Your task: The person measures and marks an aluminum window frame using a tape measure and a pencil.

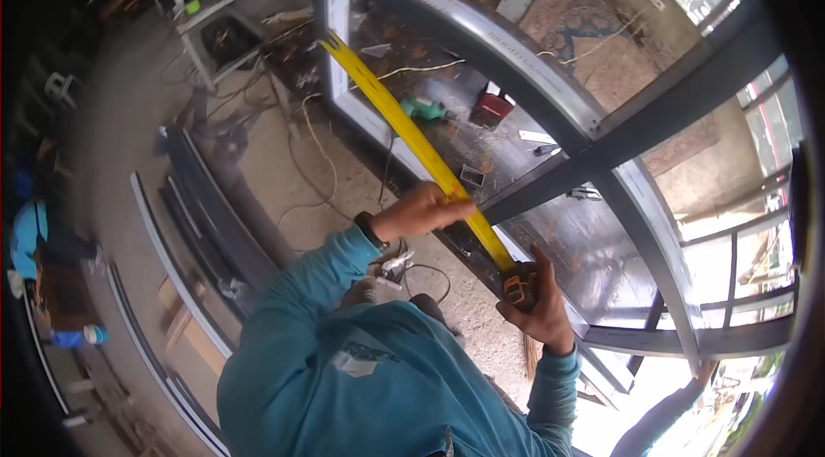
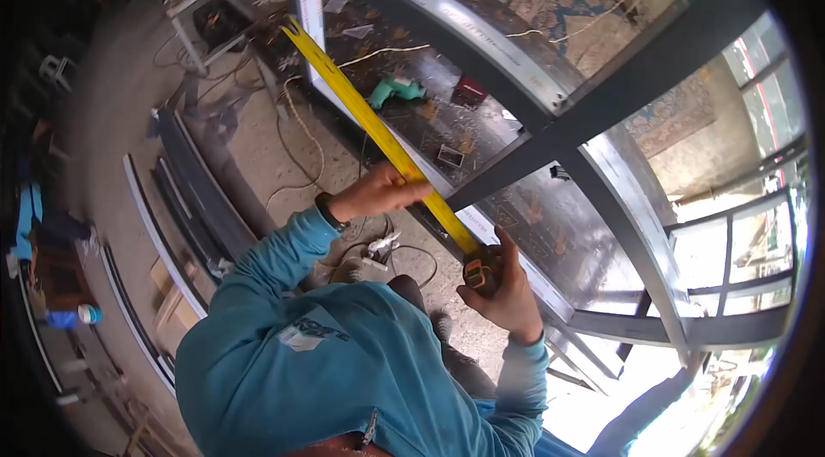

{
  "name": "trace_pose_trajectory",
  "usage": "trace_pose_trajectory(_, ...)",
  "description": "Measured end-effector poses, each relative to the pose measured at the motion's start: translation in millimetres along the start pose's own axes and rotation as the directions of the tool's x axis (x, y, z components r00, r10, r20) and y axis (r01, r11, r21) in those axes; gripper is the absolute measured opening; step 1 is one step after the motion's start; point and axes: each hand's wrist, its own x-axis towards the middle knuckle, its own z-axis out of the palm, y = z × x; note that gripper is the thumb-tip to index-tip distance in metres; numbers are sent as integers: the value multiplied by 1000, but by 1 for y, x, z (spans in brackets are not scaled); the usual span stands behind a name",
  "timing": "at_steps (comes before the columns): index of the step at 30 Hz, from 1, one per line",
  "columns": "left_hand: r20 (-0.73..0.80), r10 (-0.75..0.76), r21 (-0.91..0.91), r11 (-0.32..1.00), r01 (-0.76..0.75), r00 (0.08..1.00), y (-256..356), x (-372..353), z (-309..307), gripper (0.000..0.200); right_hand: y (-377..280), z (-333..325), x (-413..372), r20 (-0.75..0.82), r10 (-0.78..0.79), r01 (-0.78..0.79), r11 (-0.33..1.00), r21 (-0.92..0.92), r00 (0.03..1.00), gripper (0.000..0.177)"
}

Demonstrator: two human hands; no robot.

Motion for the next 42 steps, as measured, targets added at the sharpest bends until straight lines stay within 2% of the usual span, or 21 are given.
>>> trace_pose_trajectory(1,78,183,-72,981,-178,980,-19,-20,32,35,25,26,-3,41,28,-32,996,83,999,108)
trace_pose_trajectory(2,296,-19,40,999,7,955,-62,-38,47,42,48,48,-6,80,53,-66,985,157,995,110)
trace_pose_trajectory(3,313,-254,524,850,57,915,-82,-62,53,45,60,60,-10,129,34,-59,978,200,991,110)
trace_pose_trajectory(5,183,-469,625,734,266,864,-179,-117,57,47,84,63,-24,232,56,-93,984,152,971,107)
trace_pose_trajectory(7,-237,-562,541,601,588,792,-274,-208,52,44,119,53,-35,313,194,-258,950,177,930,104)
trace_pose_trajectory(10,-704,-691,66,171,983,167,-318,-357,62,42,145,2,-29,318,289,-303,953,-4,903,101)
trace_pose_trajectory(12,-734,-680,-118,134,984,5,-331,-443,81,30,217,-23,-18,207,352,-338,936,-101,913,95)
trace_pose_trajectory(13,-707,-641,416,-35,909,299,-346,-478,94,29,239,-32,-5,152,402,-383,913,-137,903,92)
trace_pose_trajectory(14,-781,-593,135,146,980,196,-314,-487,115,28,260,-32,4,161,454,-472,875,105,877,87)
trace_pose_trajectory(15,-719,-607,414,19,910,340,-322,-508,133,34,311,-36,20,129,448,-463,878,123,885,83)
trace_pose_trajectory(18,-753,-654,-213,133,968,-76,-267,-488,200,39,423,-29,64,-131,526,-501,845,187,840,71)
trace_pose_trajectory(20,-740,-667,-296,204,933,-89,-264,-468,256,39,407,-14,72,-202,628,-637,770,22,752,57)
trace_pose_trajectory(21,-717,-685,-374,219,901,-131,-263,-453,285,37,474,-11,85,-60,538,-534,843,63,841,62)
trace_pose_trajectory(22,-758,-647,-288,210,934,-89,-292,-446,323,37,445,3,80,-383,532,-630,751,-198,755,85)
trace_pose_trajectory(23,-714,-699,-190,225,956,23,-386,-458,372,40,462,10,86,-444,528,-652,733,-193,724,93)
trace_pose_trajectory(26,-557,-829,-555,322,767,-55,-288,-445,364,45,490,28,98,-570,465,-680,691,-245,678,100)
trace_pose_trajectory(29,-640,-709,-525,121,843,-297,-264,-459,348,46,480,35,92,-596,416,-657,705,-267,687,91)
trace_pose_trajectory(33,-778,-604,-427,311,849,-171,-273,-468,336,46,443,36,75,-546,357,-606,696,-385,758,82)
trace_pose_trajectory(37,-748,-622,-431,191,882,-231,-238,-513,348,35,442,45,69,-662,221,-581,714,-390,716,86)
trace_pose_trajectory(41,-796,-602,-102,36,994,-60,-263,-597,383,27,511,42,87,-701,120,-519,760,-390,703,102)
trace_pose_trajectory(42,-796,-597,-93,-44,995,-101,-277,-622,395,25,409,41,56,-606,213,-533,739,-413,766,85)
